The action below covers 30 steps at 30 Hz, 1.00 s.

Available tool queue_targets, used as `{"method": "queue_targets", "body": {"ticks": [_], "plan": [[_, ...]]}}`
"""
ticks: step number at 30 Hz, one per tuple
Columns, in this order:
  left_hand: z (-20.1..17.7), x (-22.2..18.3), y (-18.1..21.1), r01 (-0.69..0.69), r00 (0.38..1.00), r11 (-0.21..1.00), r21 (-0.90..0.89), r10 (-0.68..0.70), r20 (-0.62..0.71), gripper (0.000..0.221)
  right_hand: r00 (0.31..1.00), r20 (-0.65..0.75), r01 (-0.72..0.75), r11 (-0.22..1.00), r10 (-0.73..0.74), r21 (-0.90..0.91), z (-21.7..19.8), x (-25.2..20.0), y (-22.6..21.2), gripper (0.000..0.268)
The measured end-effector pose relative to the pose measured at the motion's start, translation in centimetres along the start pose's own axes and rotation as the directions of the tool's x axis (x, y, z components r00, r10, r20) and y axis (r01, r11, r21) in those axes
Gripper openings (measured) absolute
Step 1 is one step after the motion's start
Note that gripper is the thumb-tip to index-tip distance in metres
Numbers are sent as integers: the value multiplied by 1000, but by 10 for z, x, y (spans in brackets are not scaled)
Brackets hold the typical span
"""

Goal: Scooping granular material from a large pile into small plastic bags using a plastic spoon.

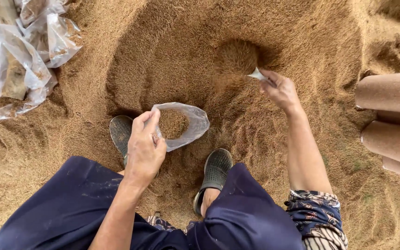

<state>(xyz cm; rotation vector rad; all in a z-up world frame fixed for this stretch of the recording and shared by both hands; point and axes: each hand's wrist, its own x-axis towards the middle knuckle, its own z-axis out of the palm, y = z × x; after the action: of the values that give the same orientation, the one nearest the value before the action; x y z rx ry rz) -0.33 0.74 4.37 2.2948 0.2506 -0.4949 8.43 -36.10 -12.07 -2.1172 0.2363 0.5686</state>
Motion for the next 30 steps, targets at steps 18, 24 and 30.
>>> {"method": "queue_targets", "body": {"ticks": [18,24,30], "plan": [[32,-50,-94,-257,934,962,-96,222,-279,69,968,225,155,965,-107,-209,-28,-162,-213,41],[38,-53,-106,-230,927,948,-219,146,-345,75,899,438,204,887,-2,-414,19,-198,-261,39],[40,-64,-123,-189,939,955,-230,107,-326,76,797,601,309,815,60,-491,59,-166,-237,32]]}}
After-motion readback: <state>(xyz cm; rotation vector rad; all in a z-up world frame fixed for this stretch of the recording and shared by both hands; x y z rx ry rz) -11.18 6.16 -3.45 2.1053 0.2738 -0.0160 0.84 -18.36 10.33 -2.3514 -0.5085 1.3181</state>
